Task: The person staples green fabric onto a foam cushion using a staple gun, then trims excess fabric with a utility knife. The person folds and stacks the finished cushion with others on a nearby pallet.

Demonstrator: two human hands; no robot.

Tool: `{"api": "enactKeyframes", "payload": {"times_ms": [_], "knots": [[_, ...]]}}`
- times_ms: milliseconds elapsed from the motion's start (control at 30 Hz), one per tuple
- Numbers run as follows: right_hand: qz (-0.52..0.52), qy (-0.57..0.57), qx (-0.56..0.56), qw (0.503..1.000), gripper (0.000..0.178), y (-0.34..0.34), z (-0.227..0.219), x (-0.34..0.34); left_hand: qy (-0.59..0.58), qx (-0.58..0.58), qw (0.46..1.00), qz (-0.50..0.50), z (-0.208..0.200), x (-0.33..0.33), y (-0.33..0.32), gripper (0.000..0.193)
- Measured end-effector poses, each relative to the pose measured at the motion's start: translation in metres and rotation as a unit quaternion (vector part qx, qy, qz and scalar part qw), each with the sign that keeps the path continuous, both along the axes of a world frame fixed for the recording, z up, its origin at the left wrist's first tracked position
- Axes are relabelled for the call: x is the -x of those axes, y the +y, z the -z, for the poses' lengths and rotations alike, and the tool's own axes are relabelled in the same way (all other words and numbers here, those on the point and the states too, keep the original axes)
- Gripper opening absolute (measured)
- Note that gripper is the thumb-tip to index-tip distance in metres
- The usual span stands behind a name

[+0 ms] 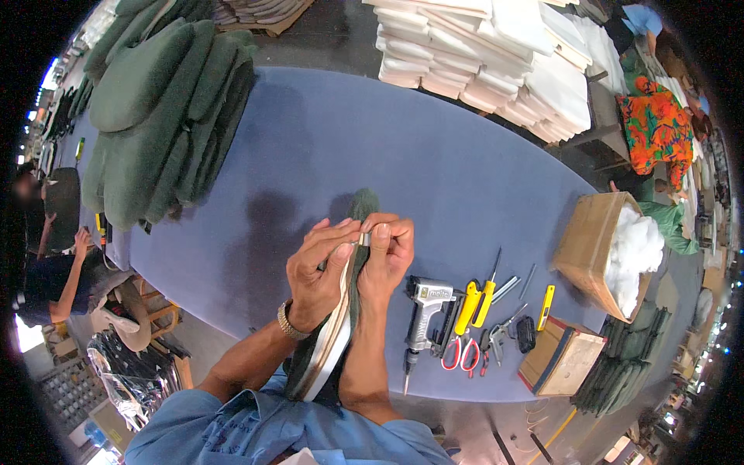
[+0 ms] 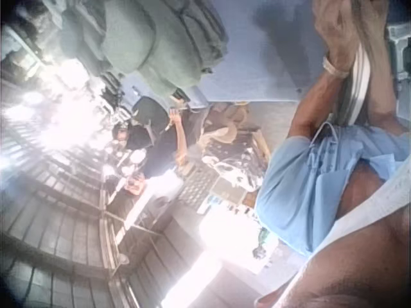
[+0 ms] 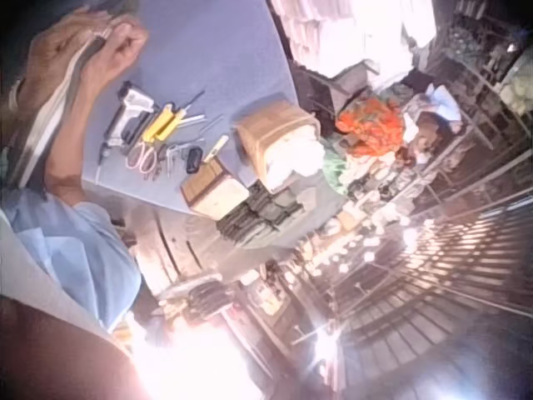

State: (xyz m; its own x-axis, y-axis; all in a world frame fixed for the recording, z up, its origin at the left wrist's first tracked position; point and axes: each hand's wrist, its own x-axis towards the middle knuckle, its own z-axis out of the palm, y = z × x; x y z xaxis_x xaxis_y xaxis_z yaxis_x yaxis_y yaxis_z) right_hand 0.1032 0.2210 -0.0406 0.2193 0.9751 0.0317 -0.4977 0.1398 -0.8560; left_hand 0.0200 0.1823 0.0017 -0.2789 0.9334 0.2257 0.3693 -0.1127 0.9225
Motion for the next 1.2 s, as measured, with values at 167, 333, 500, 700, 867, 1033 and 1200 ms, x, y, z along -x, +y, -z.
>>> {"api": "enactKeyframes", "payload": {"times_ms": [167,333,500,700,867,1033,1200], "knots": [[-0.005,0.003,-0.017,1.000,0.025,0.000,-0.002,-0.001,0.003,-0.018,1.000,0.025,0.002,0.004,-0.001,0.016],[0.000,0.002,-0.011,1.000,0.024,0.002,0.008,-0.012,-0.021,-0.014,0.990,0.137,0.010,0.017,0.010,0.025],[-0.001,-0.024,-0.012,1.000,0.023,0.003,0.015,-0.027,-0.195,0.077,0.961,0.181,0.041,0.034,0.066,0.044],[0.005,-0.011,0.006,1.000,0.023,0.002,0.015,-0.024,-0.151,0.075,0.956,0.238,0.048,0.014,0.072,0.048],[0.010,-0.016,-0.015,1.000,0.023,0.001,0.016,-0.019,-0.101,0.064,0.962,0.243,0.041,0.017,0.069,0.047],[0.026,-0.032,-0.024,0.999,0.021,0.003,0.022,-0.023,-0.088,0.068,0.963,0.244,0.041,0.012,0.070,0.049],[0.010,-0.134,-0.012,0.991,0.013,-0.008,0.023,-0.051,-0.065,0.083,0.963,0.249,0.037,0.006,0.074,0.049]]}}
